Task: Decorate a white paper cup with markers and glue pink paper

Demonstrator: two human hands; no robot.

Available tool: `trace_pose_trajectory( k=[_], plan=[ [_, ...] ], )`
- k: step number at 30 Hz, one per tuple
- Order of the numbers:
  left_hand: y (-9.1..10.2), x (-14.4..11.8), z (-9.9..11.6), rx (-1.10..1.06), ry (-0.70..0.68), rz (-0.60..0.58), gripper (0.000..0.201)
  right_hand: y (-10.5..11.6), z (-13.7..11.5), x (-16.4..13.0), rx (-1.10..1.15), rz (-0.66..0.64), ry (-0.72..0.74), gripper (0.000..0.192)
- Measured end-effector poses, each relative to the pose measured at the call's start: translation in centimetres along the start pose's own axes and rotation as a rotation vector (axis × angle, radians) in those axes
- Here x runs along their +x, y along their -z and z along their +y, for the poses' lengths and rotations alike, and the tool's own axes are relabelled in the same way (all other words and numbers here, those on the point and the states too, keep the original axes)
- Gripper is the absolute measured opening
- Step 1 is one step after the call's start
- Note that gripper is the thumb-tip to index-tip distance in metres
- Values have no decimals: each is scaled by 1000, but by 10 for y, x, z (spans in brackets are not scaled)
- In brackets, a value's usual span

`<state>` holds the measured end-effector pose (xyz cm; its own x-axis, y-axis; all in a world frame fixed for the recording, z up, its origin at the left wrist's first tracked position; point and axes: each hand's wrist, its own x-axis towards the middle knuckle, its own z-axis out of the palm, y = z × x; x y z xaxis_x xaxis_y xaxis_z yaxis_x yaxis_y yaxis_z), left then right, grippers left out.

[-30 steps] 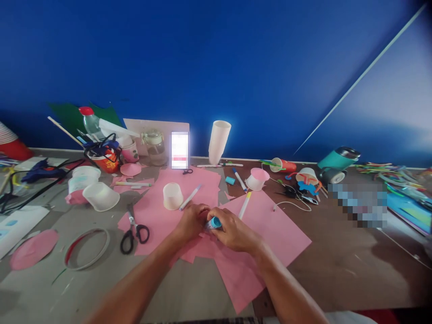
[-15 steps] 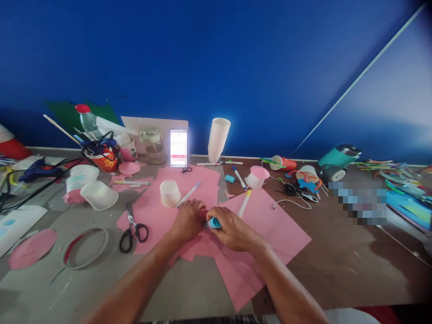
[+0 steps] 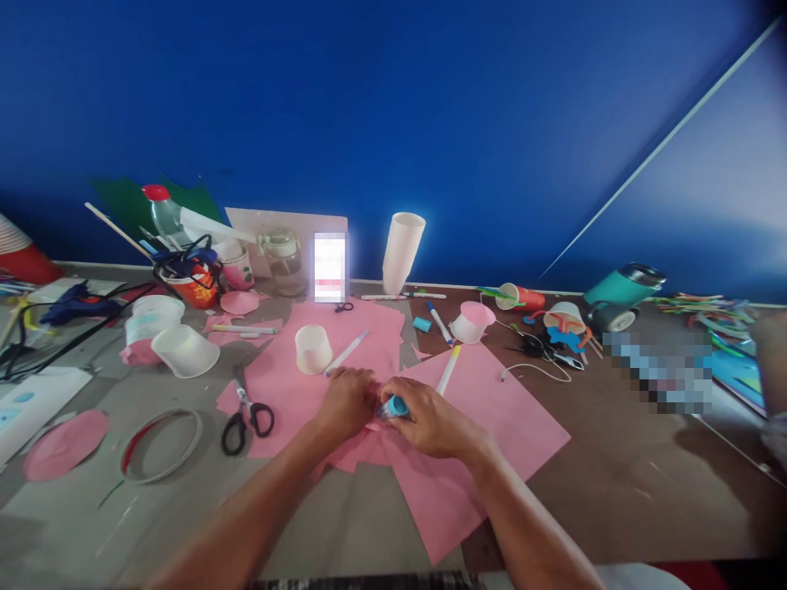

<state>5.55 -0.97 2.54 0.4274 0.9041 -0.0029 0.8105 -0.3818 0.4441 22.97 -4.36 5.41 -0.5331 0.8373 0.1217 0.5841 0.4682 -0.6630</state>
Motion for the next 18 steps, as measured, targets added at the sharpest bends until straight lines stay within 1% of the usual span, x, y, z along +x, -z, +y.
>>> trace_pose_trajectory(
  k=[4,8,11,13,15,18],
  plan=[
    [-1,-1,0,14,-10,21,12,3,-4,-1,47,-22,-17,28],
    [-3,-1,-2,29,-27,15,10,5,-9,-1,66,-43,-6,26],
    [-4,-1,-4,44,-62,22,12,7,-11,-3,83,-79,-16,28],
    [-4,0,-5,50,-61,32,14,10,-10,-5,121,-90,-36,29],
    [-4,1,-6,41,-42,42,13,15,-6,-6,187,-42,-80,28],
    [-4,2,-7,10,-30,43,10,21,1,-7,257,89,-153,20]
  ],
)
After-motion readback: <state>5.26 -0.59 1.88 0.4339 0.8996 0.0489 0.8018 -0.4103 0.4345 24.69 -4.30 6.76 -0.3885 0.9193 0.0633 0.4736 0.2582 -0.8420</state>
